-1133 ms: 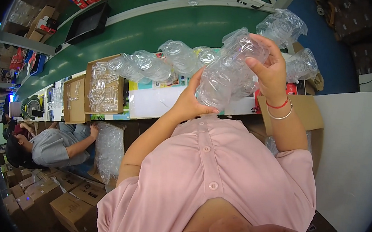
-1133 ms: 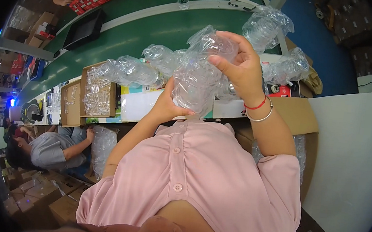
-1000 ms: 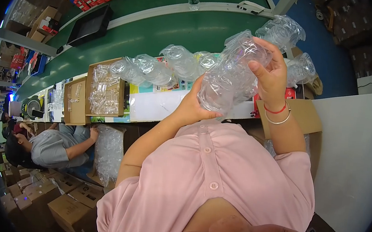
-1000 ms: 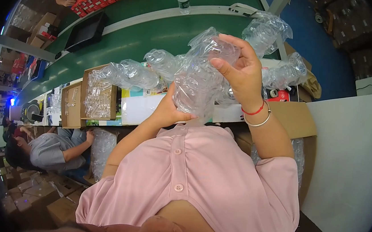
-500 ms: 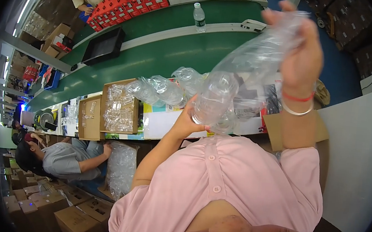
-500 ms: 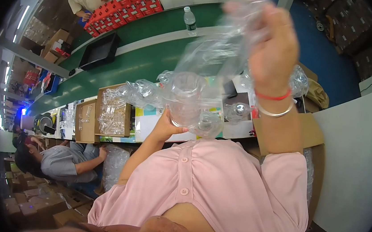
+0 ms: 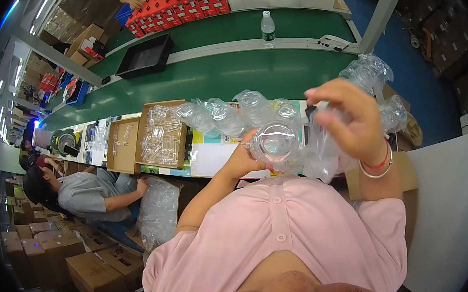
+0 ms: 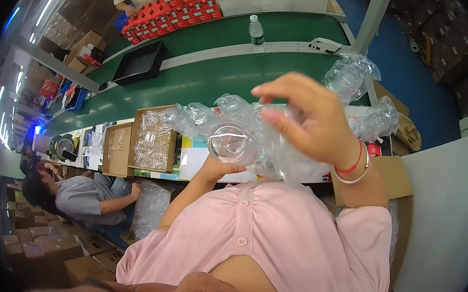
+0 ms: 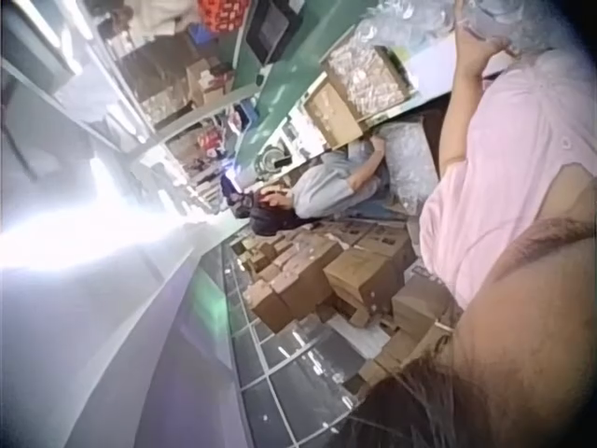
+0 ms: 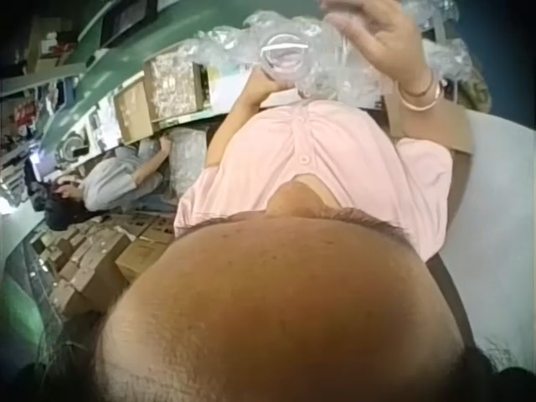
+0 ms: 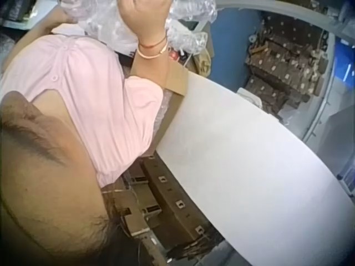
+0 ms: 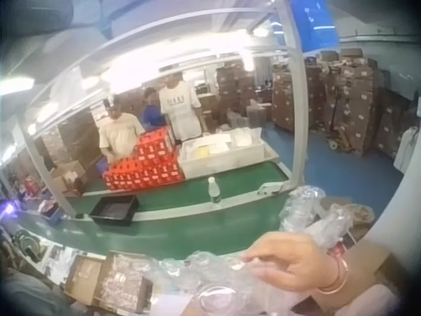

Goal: Packaging plastic cups and bubble wrap into cardboard shipping boxes.

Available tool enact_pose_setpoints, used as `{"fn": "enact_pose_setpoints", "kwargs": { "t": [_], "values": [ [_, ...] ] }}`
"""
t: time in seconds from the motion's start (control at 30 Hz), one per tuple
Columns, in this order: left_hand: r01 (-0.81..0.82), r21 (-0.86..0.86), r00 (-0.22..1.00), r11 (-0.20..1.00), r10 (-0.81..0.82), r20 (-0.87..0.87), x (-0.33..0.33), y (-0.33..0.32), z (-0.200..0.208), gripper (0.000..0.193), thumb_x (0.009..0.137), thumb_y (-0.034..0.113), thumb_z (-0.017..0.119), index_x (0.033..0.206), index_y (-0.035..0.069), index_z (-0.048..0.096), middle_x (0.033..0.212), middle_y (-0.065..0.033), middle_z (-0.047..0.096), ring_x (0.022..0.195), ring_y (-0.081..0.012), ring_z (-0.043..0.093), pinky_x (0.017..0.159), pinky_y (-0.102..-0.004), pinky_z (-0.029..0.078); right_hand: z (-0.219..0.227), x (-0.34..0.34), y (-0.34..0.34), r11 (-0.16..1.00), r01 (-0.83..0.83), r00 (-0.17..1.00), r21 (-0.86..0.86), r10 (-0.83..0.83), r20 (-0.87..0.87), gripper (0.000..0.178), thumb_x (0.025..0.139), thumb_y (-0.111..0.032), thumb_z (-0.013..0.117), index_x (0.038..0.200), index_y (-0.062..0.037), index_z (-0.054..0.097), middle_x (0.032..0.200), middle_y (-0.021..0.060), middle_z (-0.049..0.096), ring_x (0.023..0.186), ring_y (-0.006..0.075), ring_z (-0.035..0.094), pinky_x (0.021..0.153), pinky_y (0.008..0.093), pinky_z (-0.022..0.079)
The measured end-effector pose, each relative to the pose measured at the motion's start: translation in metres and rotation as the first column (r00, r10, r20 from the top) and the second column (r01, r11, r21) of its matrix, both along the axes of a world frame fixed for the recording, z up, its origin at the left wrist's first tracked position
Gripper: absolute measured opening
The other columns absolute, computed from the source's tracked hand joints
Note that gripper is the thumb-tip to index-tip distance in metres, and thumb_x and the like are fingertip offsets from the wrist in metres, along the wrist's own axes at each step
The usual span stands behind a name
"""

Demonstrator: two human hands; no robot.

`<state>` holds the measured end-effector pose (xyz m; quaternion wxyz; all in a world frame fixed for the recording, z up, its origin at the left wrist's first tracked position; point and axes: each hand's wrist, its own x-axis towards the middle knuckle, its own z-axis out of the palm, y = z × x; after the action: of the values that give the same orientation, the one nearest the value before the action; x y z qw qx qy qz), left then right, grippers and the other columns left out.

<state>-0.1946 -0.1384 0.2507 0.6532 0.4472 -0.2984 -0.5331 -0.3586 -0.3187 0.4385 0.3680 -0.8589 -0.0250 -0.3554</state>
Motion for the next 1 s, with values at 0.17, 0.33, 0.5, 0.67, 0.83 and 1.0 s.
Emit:
{"fn": "enact_pose_setpoints", "kwargs": {
  "t": [0.17, 0.33, 0.5, 0.67, 0.83, 1.0],
  "values": [
    [0.000, 0.027, 1.000, 1.000, 0.000, -0.003, 0.002, 0.002, -0.004, 0.090, 0.054, 0.001, 0.084, 0.132, 0.004, 0.037, 0.121, -0.0077, 0.054, 0.115, -0.0204, 0.050, 0.096, -0.0365, 0.043, 0.032, -0.004, -0.035, 0.844, -0.055, 0.841, 0.533, -0.249, 0.480, 0.019, 0.094, -0.015, 0.051, 0.102, 0.0011, 0.056, 0.086, 0.0105, 0.063, 0.066, 0.0155, 0.063, 0.063, 0.0252, 0.051],
    [-0.065, 0.035, 0.979, 0.997, 0.056, 0.197, 0.006, 0.006, -0.012, 0.087, 0.057, 0.001, 0.082, 0.132, 0.004, 0.038, 0.122, -0.0075, 0.053, 0.114, -0.0190, 0.050, 0.097, -0.0358, 0.040, 0.039, 0.019, -0.075, 0.804, -0.005, 0.702, 0.595, -0.421, 0.575, 0.022, 0.094, -0.018, 0.053, 0.104, 0.0020, 0.054, 0.091, 0.0133, 0.064, 0.073, 0.0216, 0.066, 0.073, 0.0311, 0.054],
    [-0.098, 0.017, 0.941, 0.995, 0.087, 0.327, 0.004, 0.011, -0.001, 0.092, 0.057, 0.002, 0.082, 0.136, 0.002, 0.035, 0.126, -0.0100, 0.051, 0.119, -0.0205, 0.046, 0.101, -0.0364, 0.036, 0.011, 0.043, -0.085, 0.717, -0.095, 0.761, 0.691, -0.395, 0.515, 0.019, 0.093, -0.015, 0.054, 0.102, 0.0019, 0.052, 0.093, 0.0143, 0.063, 0.077, 0.0256, 0.067, 0.074, 0.0328, 0.055],
    [-0.112, 0.043, 0.918, 0.993, 0.087, 0.387, 0.015, 0.027, 0.008, 0.090, 0.058, 0.004, 0.082, 0.135, 0.000, 0.036, 0.127, -0.0114, 0.050, 0.118, -0.0214, 0.047, 0.101, -0.0355, 0.036, 0.009, 0.044, -0.104, 0.759, -0.025, 0.642, 0.650, -0.486, 0.593, 0.016, 0.094, -0.012, 0.051, 0.102, 0.0023, 0.050, 0.092, 0.0134, 0.061, 0.076, 0.0263, 0.066, 0.071, 0.0346, 0.056],
    [-0.144, 0.034, 0.901, 0.989, 0.117, 0.417, 0.013, 0.030, 0.018, 0.087, 0.059, 0.005, 0.081, 0.134, 0.000, 0.037, 0.125, -0.0114, 0.052, 0.116, -0.0209, 0.050, 0.099, -0.0346, 0.038, 0.004, 0.056, -0.092, 0.767, -0.083, 0.676, 0.636, -0.426, 0.602, 0.016, 0.094, -0.011, 0.050, 0.102, 0.0029, 0.049, 0.093, 0.0137, 0.060, 0.076, 0.0269, 0.066, 0.072, 0.0380, 0.057],
    [-0.134, 0.065, 0.911, 0.989, 0.097, 0.400, 0.009, 0.018, 0.025, 0.085, 0.059, 0.005, 0.081, 0.133, 0.000, 0.038, 0.123, -0.0113, 0.053, 0.114, -0.0202, 0.051, 0.098, -0.0333, 0.039, -0.001, 0.066, -0.056, 0.778, -0.059, 0.763, 0.625, -0.368, 0.531, 0.016, 0.094, -0.011, 0.049, 0.103, 0.0028, 0.050, 0.092, 0.0124, 0.063, 0.075, 0.0193, 0.064, 0.073, 0.0350, 0.057]
  ]
}}
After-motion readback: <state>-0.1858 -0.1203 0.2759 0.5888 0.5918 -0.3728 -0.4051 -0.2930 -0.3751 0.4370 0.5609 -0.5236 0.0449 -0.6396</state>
